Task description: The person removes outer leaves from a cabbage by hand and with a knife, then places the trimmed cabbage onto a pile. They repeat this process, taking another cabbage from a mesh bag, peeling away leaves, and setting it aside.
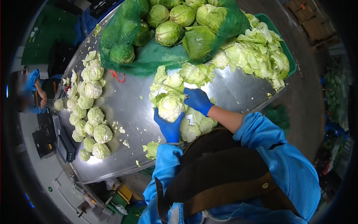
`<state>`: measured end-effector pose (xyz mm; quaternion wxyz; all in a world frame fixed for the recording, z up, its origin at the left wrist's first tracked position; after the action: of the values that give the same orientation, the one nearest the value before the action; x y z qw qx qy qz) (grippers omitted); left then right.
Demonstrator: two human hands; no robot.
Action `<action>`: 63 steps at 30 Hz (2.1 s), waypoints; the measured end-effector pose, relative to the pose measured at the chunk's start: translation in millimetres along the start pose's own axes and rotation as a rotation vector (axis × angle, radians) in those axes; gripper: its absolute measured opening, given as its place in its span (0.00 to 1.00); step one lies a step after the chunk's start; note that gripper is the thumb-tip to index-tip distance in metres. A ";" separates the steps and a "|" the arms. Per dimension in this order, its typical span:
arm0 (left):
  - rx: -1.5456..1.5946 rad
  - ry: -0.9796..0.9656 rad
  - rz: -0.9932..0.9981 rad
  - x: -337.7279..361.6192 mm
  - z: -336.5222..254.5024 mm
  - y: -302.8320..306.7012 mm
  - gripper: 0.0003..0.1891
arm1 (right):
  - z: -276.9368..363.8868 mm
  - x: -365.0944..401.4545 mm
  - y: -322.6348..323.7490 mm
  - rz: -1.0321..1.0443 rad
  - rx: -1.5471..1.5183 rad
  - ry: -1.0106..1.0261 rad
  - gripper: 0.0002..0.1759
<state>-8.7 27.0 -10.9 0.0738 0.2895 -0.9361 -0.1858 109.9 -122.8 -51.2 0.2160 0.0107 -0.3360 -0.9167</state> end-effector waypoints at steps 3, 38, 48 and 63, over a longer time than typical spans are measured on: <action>-0.172 -0.150 -0.007 1.7 -8.3 15.9 0.55 | -22.5 -2.9 14.8 0.016 -0.015 -0.173 0.18; -0.006 -0.799 0.377 0.2 -124.9 57.6 0.46 | 72.9 20.5 104.3 0.351 -0.520 -0.247 0.18; -0.041 -0.894 0.081 0.9 -130.3 37.9 0.52 | 63.8 55.2 86.0 0.399 -1.201 -0.454 0.34; 0.169 -0.265 0.455 -8.3 -150.7 9.3 0.13 | -19.4 87.0 56.7 0.857 -1.077 -0.379 0.37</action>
<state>30.3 -7.1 131.2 -0.0341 0.0498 -0.9907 -0.1219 56.3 -208.4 -20.1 0.4706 -0.3901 0.1570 -0.7757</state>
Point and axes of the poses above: each hand's wrist, its own x-axis away from the middle knuckle, its own y-axis out of the back of the hand, z = x × y, the point moved 5 cm from there along -x, towards the middle knuckle, and after that the axes turned 4 degrees about x, right-handed, at the moved point
